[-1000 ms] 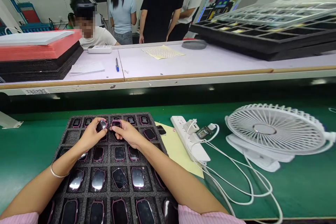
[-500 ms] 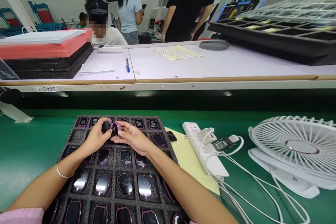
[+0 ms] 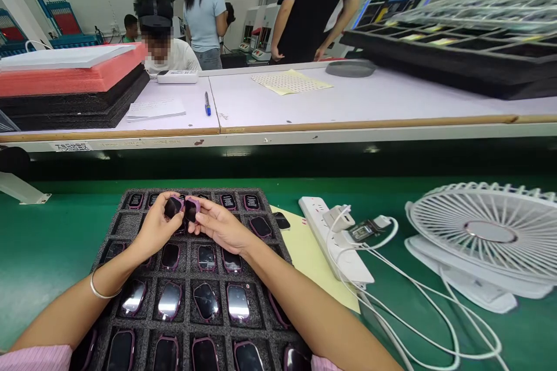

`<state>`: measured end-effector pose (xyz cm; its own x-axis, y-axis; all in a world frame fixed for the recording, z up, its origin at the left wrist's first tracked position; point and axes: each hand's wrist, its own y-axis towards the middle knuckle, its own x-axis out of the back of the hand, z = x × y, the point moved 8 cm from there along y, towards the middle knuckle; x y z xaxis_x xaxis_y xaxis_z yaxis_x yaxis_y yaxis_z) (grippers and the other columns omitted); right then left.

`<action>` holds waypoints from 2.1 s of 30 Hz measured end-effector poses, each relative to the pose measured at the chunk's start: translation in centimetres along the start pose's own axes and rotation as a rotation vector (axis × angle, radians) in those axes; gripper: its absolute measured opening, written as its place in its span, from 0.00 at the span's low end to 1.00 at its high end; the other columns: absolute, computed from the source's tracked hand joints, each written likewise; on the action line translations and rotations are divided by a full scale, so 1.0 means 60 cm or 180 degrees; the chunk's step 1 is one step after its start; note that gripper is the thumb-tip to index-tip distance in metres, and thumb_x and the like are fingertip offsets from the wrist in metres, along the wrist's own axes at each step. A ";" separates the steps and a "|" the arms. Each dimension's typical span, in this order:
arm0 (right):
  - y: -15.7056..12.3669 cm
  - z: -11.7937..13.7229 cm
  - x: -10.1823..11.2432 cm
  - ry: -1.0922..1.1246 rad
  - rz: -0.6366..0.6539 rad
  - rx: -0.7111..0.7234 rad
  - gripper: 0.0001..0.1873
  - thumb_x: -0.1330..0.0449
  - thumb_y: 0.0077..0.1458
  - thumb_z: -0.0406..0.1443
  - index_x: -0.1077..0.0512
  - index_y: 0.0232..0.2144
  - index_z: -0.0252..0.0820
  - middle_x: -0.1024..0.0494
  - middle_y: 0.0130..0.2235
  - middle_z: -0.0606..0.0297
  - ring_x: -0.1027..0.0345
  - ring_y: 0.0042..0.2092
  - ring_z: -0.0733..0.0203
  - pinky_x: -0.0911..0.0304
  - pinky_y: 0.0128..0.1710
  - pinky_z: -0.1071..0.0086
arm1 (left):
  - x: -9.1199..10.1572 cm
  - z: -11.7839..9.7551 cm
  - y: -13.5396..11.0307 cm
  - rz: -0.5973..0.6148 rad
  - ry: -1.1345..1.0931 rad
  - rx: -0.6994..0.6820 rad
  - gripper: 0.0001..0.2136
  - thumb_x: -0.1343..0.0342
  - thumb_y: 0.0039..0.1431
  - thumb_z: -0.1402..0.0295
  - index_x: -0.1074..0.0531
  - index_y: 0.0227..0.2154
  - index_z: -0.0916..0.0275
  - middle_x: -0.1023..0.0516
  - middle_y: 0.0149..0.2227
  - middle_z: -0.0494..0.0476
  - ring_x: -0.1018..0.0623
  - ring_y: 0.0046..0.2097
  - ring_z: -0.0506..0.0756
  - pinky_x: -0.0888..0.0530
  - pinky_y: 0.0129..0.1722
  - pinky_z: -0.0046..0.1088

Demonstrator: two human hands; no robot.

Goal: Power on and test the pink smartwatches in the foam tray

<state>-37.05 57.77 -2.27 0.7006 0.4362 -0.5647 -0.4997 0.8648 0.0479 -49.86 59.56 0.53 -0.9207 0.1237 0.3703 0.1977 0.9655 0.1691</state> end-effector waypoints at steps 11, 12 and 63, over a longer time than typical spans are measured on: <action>-0.001 0.004 -0.001 0.0015 0.0121 0.0052 0.28 0.29 0.55 0.40 0.30 0.55 0.44 0.25 0.38 0.64 0.28 0.37 0.62 0.35 0.40 0.68 | 0.001 -0.006 -0.001 0.0001 -0.0042 -0.0132 0.16 0.46 0.54 0.72 0.35 0.47 0.61 0.25 0.45 0.57 0.25 0.49 0.56 0.30 0.49 0.33; -0.001 0.004 -0.002 0.0012 0.0131 0.0060 0.28 0.29 0.55 0.40 0.30 0.55 0.45 0.25 0.39 0.64 0.28 0.37 0.62 0.35 0.40 0.68 | 0.000 -0.006 -0.001 0.0022 -0.0044 -0.0130 0.16 0.46 0.54 0.72 0.35 0.47 0.61 0.25 0.44 0.57 0.25 0.49 0.56 0.30 0.48 0.33; -0.006 0.014 -0.008 -0.0015 0.0150 0.0102 0.28 0.29 0.53 0.42 0.31 0.54 0.44 0.25 0.38 0.64 0.28 0.36 0.61 0.33 0.42 0.64 | -0.010 -0.018 -0.005 0.0207 -0.0209 -0.0164 0.16 0.47 0.56 0.69 0.36 0.48 0.61 0.27 0.48 0.59 0.28 0.53 0.58 0.31 0.51 0.34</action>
<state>-36.79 57.47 -1.33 0.6791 0.4776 -0.5574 -0.5158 0.8508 0.1007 -48.99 58.98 1.22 -0.9251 0.2022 0.3215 0.2734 0.9421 0.1942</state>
